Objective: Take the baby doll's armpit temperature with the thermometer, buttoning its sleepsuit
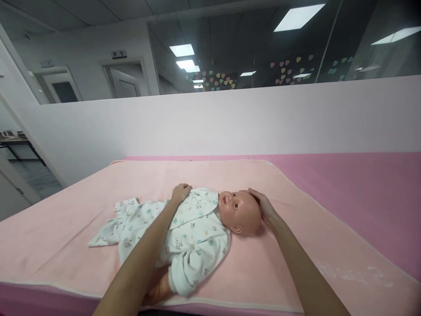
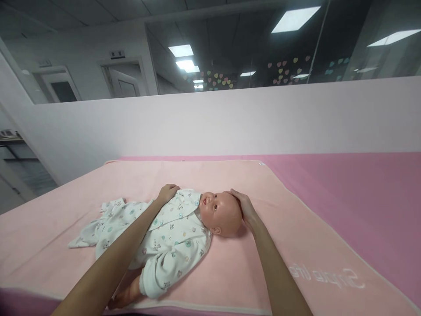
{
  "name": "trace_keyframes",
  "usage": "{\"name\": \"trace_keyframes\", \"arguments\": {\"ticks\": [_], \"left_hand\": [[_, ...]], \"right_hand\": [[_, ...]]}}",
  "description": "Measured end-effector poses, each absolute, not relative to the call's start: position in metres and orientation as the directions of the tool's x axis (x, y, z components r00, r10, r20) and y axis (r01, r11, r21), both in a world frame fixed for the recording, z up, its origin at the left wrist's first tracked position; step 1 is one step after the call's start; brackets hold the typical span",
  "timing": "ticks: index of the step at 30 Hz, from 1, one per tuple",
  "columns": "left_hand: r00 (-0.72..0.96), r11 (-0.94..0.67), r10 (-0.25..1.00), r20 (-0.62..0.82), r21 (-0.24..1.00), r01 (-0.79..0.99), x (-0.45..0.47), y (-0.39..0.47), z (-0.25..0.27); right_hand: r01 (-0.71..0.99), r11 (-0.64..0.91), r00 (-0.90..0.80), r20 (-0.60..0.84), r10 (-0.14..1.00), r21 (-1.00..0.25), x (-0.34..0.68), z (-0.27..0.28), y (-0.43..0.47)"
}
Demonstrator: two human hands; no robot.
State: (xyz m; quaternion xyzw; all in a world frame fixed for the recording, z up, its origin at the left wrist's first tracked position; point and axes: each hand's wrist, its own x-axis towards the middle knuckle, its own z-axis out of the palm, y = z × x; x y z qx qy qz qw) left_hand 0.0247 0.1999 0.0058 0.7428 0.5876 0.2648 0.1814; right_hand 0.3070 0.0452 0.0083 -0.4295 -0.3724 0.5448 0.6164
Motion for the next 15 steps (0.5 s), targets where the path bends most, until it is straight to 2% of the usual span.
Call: {"name": "trace_keyframes", "arguments": {"ticks": [3, 8, 15], "left_hand": [[0.169, -0.238, 0.971, 0.17, 0.598, 0.766, 0.024, 0.201, 0.006], [0.168, -0.229, 0.973, 0.156, 0.609, 0.759, 0.024, 0.204, 0.007], [0.191, -0.245, 0.969, 0.154, 0.619, 0.746, 0.023, 0.207, 0.008]], "right_hand": [[-0.346, 0.1, 0.186, 0.036, 0.982, -0.933, 0.309, 0.008, 0.047], [-0.281, 0.057, 0.077, 0.037, 0.996, -0.958, 0.304, 0.012, 0.044], [-0.301, 0.047, 0.068, 0.027, 0.997, -0.952, 0.298, 0.018, 0.041]]}}
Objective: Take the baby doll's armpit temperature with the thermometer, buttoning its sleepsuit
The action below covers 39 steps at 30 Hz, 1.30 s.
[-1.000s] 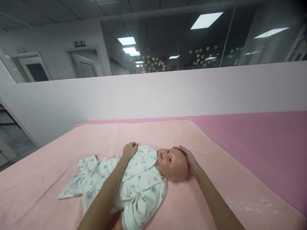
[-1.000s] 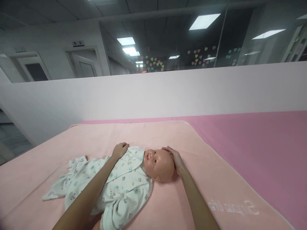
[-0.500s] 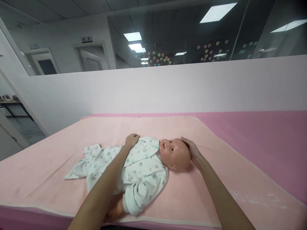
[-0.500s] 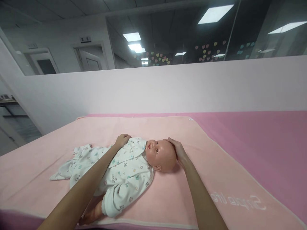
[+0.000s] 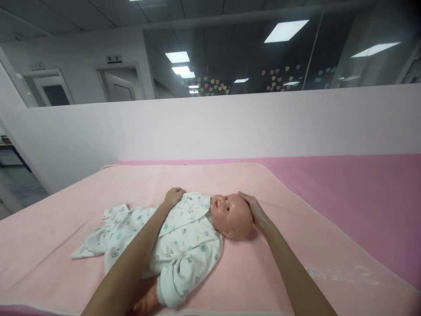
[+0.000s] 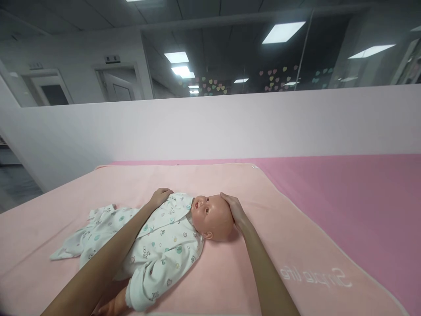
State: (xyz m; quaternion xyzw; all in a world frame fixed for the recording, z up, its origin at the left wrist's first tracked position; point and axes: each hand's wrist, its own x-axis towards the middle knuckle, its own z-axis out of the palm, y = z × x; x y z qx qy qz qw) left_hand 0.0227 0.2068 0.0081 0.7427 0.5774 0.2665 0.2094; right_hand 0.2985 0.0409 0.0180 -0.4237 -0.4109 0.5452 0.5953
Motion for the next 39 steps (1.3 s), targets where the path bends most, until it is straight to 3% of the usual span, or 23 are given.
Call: {"name": "trace_keyframes", "arguments": {"ticks": [9, 13, 19, 39], "left_hand": [[0.268, -0.308, 0.95, 0.16, 0.626, 0.717, 0.016, 0.209, 0.012], [0.275, -0.303, 0.95, 0.146, 0.634, 0.711, 0.015, 0.209, 0.014], [0.276, -0.297, 0.951, 0.139, 0.656, 0.694, 0.015, 0.209, 0.012], [0.28, -0.279, 0.953, 0.118, 0.709, 0.648, 0.014, 0.213, 0.009]], "right_hand": [[-0.313, 0.131, 0.2, 0.07, 0.977, -0.941, 0.303, 0.009, 0.052], [-0.257, 0.178, 0.179, 0.134, 0.975, -0.95, 0.302, 0.011, 0.05], [-0.21, 0.258, 0.282, 0.195, 0.94, -0.943, 0.307, 0.009, 0.051], [-0.196, 0.27, 0.256, 0.217, 0.942, -0.943, 0.304, 0.012, 0.042]]}}
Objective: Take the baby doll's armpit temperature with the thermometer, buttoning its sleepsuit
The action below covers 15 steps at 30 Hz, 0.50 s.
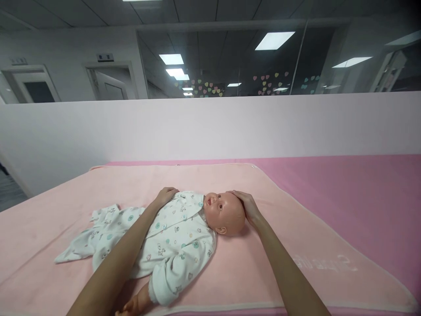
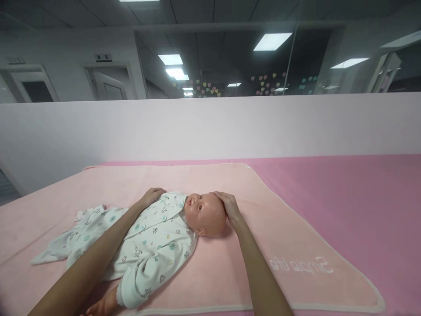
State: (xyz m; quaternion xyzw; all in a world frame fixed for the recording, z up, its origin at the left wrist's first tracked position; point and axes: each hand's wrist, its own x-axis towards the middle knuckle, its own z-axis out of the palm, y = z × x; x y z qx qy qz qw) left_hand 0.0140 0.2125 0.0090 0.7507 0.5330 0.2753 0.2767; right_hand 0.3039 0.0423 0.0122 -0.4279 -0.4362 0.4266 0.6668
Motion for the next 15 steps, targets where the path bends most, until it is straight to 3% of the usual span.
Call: {"name": "trace_keyframes", "arguments": {"ticks": [15], "left_hand": [[0.277, -0.281, 0.952, 0.128, 0.725, 0.629, 0.0119, 0.2114, 0.0069]], "right_hand": [[-0.218, 0.207, 0.255, 0.149, 0.955, -0.954, 0.2972, 0.019, 0.0396]]}}
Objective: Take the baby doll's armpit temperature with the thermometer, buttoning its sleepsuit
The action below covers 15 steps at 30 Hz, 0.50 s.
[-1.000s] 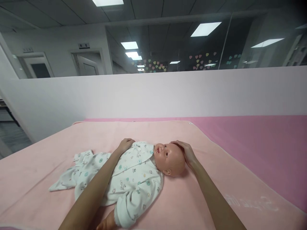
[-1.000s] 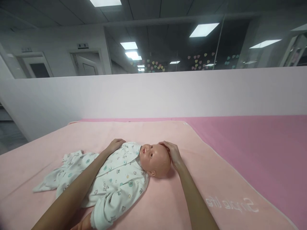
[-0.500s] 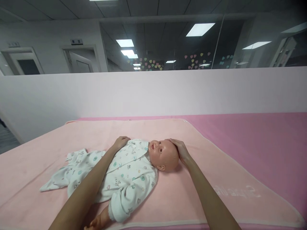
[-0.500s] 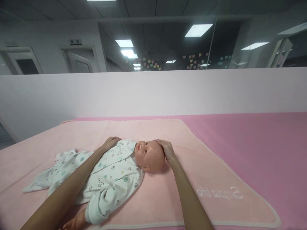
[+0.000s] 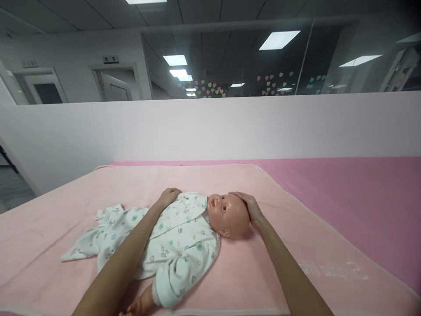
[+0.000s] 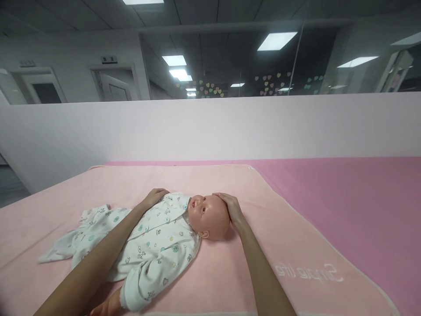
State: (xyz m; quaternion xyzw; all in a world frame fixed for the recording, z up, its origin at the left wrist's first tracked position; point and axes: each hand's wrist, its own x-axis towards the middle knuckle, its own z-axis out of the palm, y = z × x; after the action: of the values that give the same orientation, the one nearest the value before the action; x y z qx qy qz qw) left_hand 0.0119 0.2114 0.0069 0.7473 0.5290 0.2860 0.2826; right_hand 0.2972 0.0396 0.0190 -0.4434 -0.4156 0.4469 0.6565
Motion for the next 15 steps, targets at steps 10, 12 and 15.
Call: {"name": "trace_keyframes", "arguments": {"ticks": [10, 12, 15], "left_hand": [[0.28, -0.277, 0.953, 0.119, 0.724, 0.632, 0.013, 0.208, 0.01], [0.277, -0.273, 0.954, 0.117, 0.724, 0.633, 0.012, 0.207, 0.01], [0.276, -0.274, 0.954, 0.121, 0.725, 0.632, 0.012, 0.207, 0.01]], "right_hand": [[-0.235, 0.264, 0.212, 0.216, 0.953, -0.935, 0.301, 0.009, 0.044], [-0.233, 0.255, 0.2, 0.21, 0.957, -0.938, 0.3, 0.011, 0.042], [-0.224, 0.252, 0.195, 0.21, 0.958, -0.941, 0.298, 0.013, 0.041]]}}
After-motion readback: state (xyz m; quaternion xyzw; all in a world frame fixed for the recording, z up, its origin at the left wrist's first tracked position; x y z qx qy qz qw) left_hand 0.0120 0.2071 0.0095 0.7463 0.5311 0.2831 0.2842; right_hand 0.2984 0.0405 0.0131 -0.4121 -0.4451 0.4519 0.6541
